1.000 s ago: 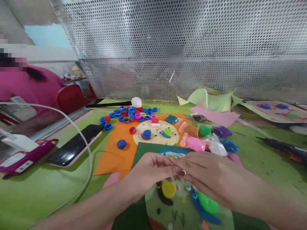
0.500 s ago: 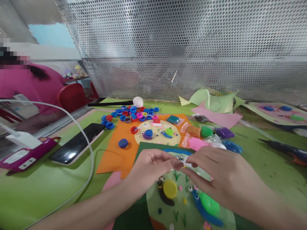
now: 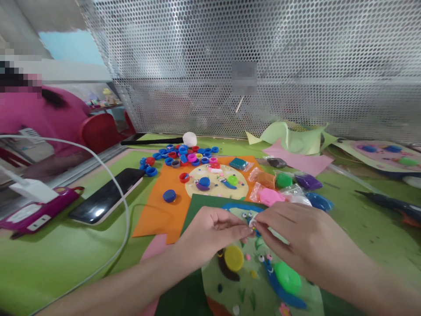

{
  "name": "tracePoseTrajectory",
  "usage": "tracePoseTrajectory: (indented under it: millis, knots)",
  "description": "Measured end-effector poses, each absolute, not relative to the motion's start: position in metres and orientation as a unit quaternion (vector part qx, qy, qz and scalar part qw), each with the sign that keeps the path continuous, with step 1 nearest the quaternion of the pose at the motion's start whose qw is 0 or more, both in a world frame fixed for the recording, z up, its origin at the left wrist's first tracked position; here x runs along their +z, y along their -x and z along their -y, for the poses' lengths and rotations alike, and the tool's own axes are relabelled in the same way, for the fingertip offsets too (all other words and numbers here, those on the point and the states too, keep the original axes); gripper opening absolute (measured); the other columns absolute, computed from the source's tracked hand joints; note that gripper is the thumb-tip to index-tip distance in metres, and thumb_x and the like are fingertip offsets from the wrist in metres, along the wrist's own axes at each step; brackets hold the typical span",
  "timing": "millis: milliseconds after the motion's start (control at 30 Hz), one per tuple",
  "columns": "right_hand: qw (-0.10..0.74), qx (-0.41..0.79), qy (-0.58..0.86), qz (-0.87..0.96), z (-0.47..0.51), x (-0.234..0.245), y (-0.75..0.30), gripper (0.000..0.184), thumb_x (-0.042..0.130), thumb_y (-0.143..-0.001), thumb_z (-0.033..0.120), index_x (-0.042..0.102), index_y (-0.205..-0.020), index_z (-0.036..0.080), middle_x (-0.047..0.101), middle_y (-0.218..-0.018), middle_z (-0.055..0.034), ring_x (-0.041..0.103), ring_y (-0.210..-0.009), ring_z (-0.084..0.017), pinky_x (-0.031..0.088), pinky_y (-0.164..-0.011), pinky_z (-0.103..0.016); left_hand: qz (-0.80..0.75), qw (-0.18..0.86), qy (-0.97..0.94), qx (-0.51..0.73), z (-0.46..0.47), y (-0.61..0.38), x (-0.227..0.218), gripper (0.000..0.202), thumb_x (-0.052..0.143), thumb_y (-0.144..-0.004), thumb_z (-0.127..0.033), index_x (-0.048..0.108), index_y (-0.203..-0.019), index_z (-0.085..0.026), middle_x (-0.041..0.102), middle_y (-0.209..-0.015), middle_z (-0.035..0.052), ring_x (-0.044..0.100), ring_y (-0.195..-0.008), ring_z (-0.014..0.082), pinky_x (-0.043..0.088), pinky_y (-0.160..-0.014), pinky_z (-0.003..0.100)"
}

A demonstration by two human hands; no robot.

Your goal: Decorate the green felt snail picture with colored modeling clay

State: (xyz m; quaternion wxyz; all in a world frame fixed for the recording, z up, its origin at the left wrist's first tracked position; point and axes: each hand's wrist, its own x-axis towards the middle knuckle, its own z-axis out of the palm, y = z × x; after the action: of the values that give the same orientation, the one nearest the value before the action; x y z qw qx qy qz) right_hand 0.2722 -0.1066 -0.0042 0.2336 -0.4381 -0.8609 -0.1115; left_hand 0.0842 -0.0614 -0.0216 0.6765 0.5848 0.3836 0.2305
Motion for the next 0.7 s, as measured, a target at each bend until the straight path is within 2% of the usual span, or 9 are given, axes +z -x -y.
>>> tracePoseTrajectory:
  millis: [267, 533, 600, 700]
  knots:
    - [0.23, -0.139, 0.405, 0.874, 0.107, -0.003, -0.27, 0.026, 0.04, -0.09, 0.018, 0.062, -0.075, 0.015, 0.06, -0.062, -0.0021, 0.054, -0.056, -0.014, 0.035, -0.049, -0.028, -0.35, 0.688, -0.595, 0.224, 0.062, -0.083, -0.024, 0.019, 0.066, -0.077, -0.034, 0.069, -0.073, -0.016, 0.068, -0.069, 0.0001, 0.064, -0.065, 0.0132, 0.046, -0.066, 0.022]
    - [0.199, -0.139, 0.388, 0.889, 0.107, -0.004, -0.277, 0.029, 0.036, -0.092, 0.018, 0.062, -0.079, 0.015, 0.062, -0.068, -0.0033, 0.056, -0.06, -0.014, 0.039, -0.055, -0.028, -0.353, 0.674, -0.628, 0.165, 0.062, -0.083, -0.019, 0.024, 0.062, -0.079, -0.039, 0.07, -0.078, -0.017, 0.07, -0.075, 0.0031, 0.064, -0.075, 0.0167, 0.044, -0.066, 0.022]
    - [0.175, -0.147, 0.383, 0.895, 0.107, -0.008, -0.285, 0.031, 0.034, -0.093, 0.017, 0.062, -0.08, 0.015, 0.061, -0.068, -0.0033, 0.056, -0.06, -0.014, 0.039, -0.055, -0.028, -0.378, 0.616, -0.672, 0.165, 0.062, -0.082, -0.018, 0.027, 0.057, -0.082, -0.042, 0.069, -0.081, -0.018, 0.07, -0.077, 0.0026, 0.064, -0.075, 0.0173, 0.043, -0.064, 0.021]
    - [0.151, -0.184, 0.383, 0.892, 0.106, -0.017, -0.295, 0.033, 0.033, -0.092, 0.013, 0.062, -0.077, 0.016, 0.058, -0.063, -0.0023, 0.055, -0.058, -0.015, 0.038, -0.054, -0.028, -0.404, 0.458, -0.764, 0.207, 0.061, -0.081, -0.017, 0.026, 0.053, -0.085, -0.04, 0.068, -0.08, -0.02, 0.068, -0.08, 0.0006, 0.061, -0.074, 0.0171, 0.042, -0.063, 0.022]
